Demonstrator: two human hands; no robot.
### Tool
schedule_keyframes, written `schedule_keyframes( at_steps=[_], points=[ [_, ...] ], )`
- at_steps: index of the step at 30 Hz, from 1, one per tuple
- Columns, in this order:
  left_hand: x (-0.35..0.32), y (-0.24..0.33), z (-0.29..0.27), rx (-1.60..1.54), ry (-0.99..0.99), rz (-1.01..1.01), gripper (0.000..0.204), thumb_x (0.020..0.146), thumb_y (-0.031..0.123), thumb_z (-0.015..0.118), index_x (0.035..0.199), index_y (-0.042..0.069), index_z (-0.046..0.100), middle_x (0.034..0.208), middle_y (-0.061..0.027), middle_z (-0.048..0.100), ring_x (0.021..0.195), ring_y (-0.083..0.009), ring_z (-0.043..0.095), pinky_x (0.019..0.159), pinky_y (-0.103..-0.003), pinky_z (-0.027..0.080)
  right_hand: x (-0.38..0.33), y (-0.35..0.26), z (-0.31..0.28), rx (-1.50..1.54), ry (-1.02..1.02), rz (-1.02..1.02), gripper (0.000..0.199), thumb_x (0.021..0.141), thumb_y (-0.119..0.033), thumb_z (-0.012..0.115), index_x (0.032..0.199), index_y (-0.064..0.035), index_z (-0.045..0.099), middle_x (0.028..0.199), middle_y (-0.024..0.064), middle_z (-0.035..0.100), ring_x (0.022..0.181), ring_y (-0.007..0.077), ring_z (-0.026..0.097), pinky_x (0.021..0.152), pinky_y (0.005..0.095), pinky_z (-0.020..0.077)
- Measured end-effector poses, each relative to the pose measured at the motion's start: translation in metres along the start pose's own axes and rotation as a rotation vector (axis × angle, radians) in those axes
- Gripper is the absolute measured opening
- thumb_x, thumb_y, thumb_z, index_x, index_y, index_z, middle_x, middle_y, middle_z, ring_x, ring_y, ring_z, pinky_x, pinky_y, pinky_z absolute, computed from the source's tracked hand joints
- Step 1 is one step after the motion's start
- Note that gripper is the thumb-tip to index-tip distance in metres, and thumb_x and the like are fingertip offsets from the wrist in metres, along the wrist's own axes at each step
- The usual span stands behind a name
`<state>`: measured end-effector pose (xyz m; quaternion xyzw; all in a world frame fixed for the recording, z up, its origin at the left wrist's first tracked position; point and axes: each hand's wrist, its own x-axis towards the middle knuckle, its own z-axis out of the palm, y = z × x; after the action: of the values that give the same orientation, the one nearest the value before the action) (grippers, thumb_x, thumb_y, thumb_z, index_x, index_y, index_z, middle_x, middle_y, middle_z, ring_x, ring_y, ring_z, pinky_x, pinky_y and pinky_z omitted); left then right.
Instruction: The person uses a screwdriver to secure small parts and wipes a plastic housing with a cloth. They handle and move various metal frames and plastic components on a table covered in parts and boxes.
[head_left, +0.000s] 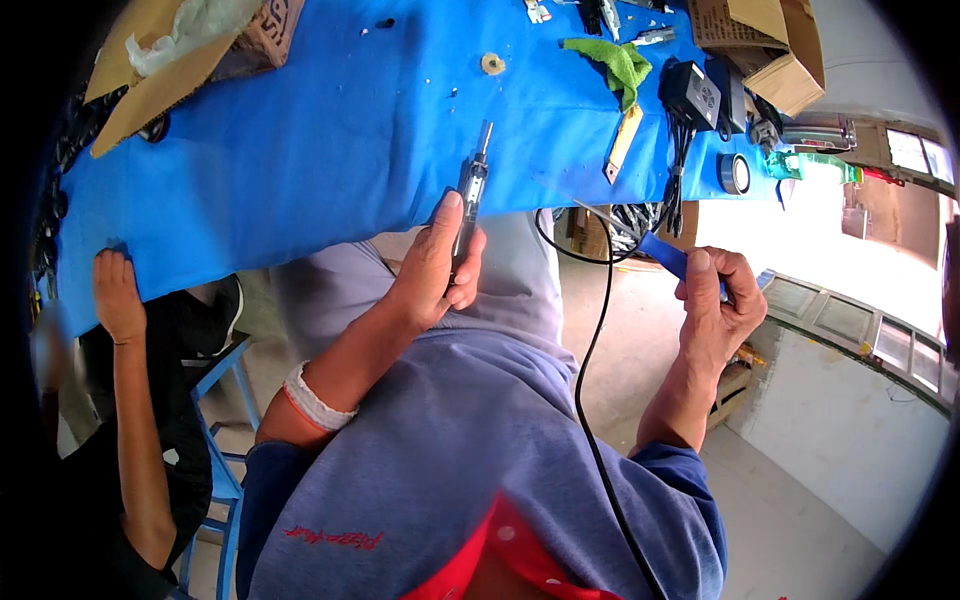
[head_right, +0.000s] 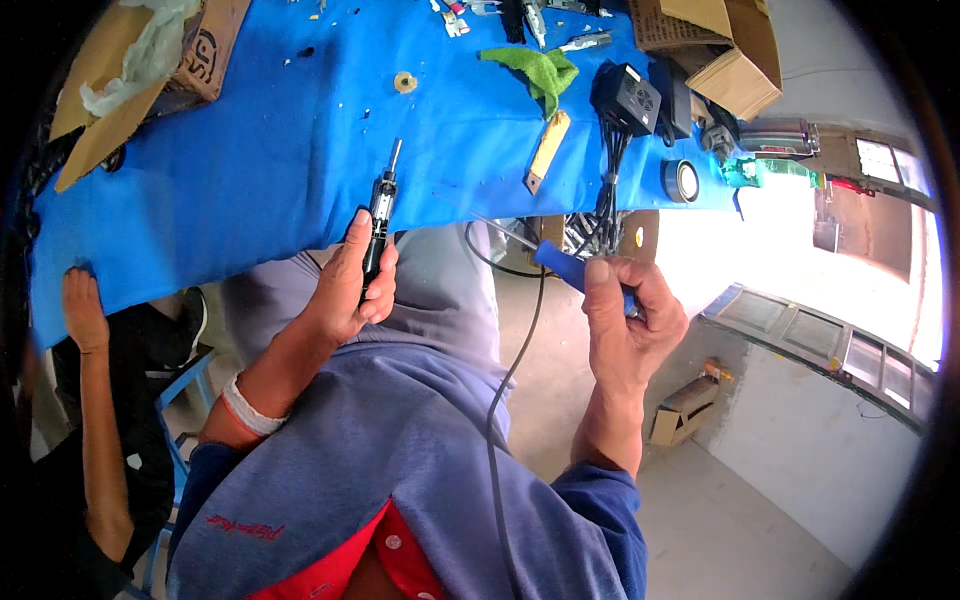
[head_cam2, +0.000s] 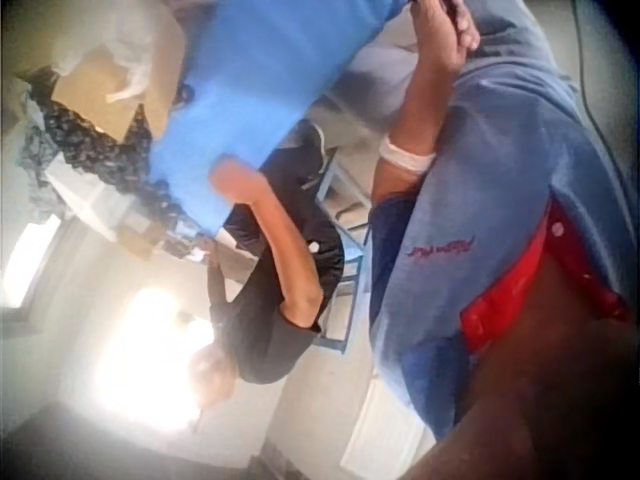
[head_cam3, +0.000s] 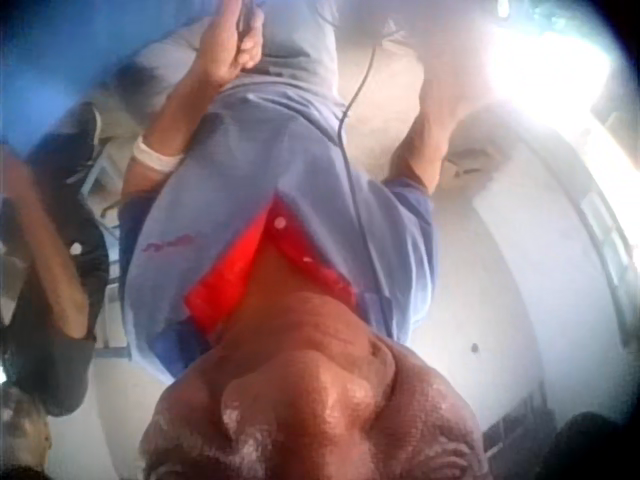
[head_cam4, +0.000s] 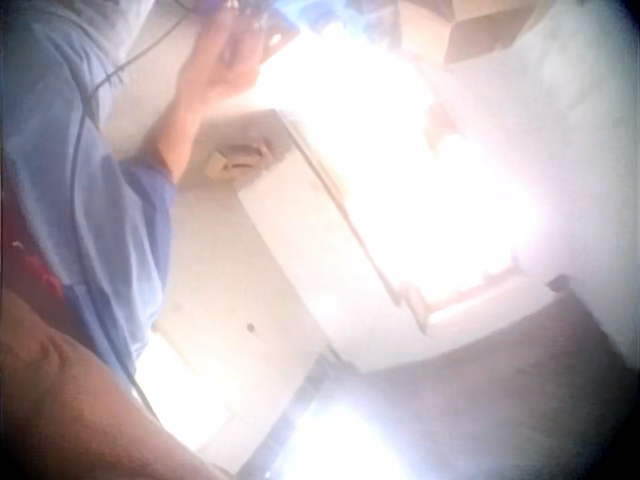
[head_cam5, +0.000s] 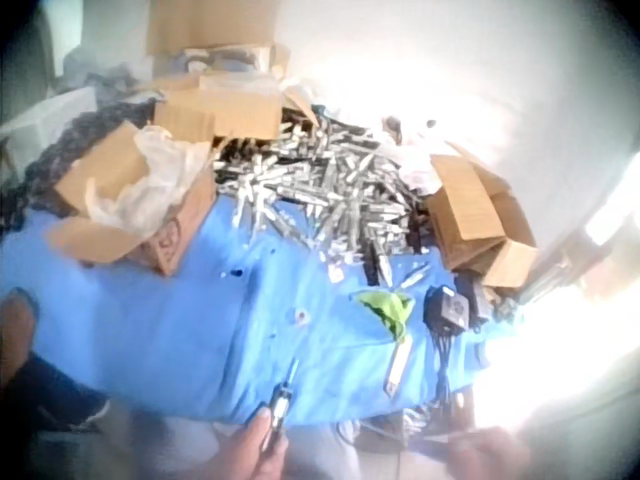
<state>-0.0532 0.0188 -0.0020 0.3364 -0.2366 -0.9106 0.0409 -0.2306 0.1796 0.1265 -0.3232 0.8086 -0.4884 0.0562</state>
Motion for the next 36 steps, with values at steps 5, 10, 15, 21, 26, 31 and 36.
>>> schedule_keyframes(
  at_steps=[5, 10, 15, 21, 26, 31, 36],
  points=[
    [0.002, -0.003, -0.003, -0.024, -0.007, 0.001, 0.057, 0.093, 0.065, 0.035, 0.074, 0.012, 0.046, 0.049, 0.0020, 0.037, 0.035, -0.0092, 0.034, 0.036, -0.026, 0.030, 0.007, -0.009, 0.014, -0.130, -0.038, -0.180, 0.014, 0.084, -0.006, 0.069, 0.074, -0.0006, 0.061, 0.064, 0.0010, 0.059, 0.054, 0.0044, 0.048, 0.051, 0.0192, 0.0363],
    [0.004, -0.004, -0.004, -0.055, -0.018, -0.010, 0.059, 0.091, 0.067, 0.038, 0.073, 0.011, 0.045, 0.048, 0.0016, 0.037, 0.034, -0.0095, 0.033, 0.036, -0.026, 0.029, 0.013, -0.014, 0.027, -0.135, -0.092, -0.204, 0.014, 0.081, -0.008, 0.072, 0.075, -0.0010, 0.062, 0.068, 0.0042, 0.066, 0.058, 0.0048, 0.053, 0.055, 0.0193, 0.0417],
    [0.006, -0.003, -0.001, -0.071, 0.015, -0.041, 0.062, 0.088, 0.070, 0.041, 0.072, 0.010, 0.045, 0.046, 0.0010, 0.036, 0.034, -0.0101, 0.033, 0.036, -0.026, 0.029, 0.019, -0.011, 0.032, -0.183, -0.114, -0.274, 0.019, 0.084, -0.013, 0.071, 0.072, -0.0023, 0.061, 0.062, 0.0020, 0.061, 0.053, 0.0041, 0.048, 0.050, 0.0194, 0.0374],
    [0.006, -0.001, 0.000, -0.045, 0.032, -0.057, 0.063, 0.087, 0.071, 0.042, 0.071, 0.010, 0.046, 0.046, 0.0004, 0.037, 0.033, -0.0106, 0.033, 0.035, -0.027, 0.029, 0.024, -0.015, 0.035, -0.198, -0.134, -0.294, 0.017, 0.083, -0.012, 0.072, 0.073, -0.0024, 0.062, 0.062, 0.0023, 0.062, 0.052, 0.0045, 0.050, 0.050, 0.0188, 0.0388],
    [0.005, 0.001, 0.002, -0.038, 0.060, -0.073, 0.064, 0.087, 0.071, 0.042, 0.071, 0.009, 0.045, 0.046, 0.0002, 0.037, 0.033, -0.0108, 0.033, 0.035, -0.027, 0.029, 0.024, -0.014, 0.039, -0.234, -0.107, -0.298, 0.020, 0.085, -0.014, 0.071, 0.072, -0.0036, 0.060, 0.059, -0.0025, 0.055, 0.053, 0.0028, 0.043, 0.050, 0.0184, 0.0328],
    [0.006, 0.001, 0.002, -0.038, 0.057, -0.084, 0.064, 0.087, 0.072, 0.041, 0.071, 0.010, 0.045, 0.046, 0.0004, 0.037, 0.033, -0.0107, 0.033, 0.035, -0.027, 0.029, 0.025, -0.010, 0.034, -0.230, -0.114, -0.278, 0.017, 0.080, -0.012, 0.074, 0.073, -0.0022, 0.061, 0.063, 0.0018, 0.063, 0.054, 0.0037, 0.051, 0.051, 0.0181, 0.0394],
    [0.006, 0.001, 0.001, -0.046, 0.038, -0.074, 0.064, 0.087, 0.071, 0.041, 0.070, 0.010, 0.045, 0.045, 0.0007, 0.037, 0.033, -0.0105, 0.033, 0.035, -0.027, 0.029, 0.026, -0.014, 0.035, -0.257, -0.118, -0.276, 0.017, 0.079, -0.011, 0.074, 0.073, -0.0021, 0.062, 0.063, 0.0021, 0.064, 0.054, 0.0038, 0.051, 0.051, 0.0181, 0.0394]
  ],
)
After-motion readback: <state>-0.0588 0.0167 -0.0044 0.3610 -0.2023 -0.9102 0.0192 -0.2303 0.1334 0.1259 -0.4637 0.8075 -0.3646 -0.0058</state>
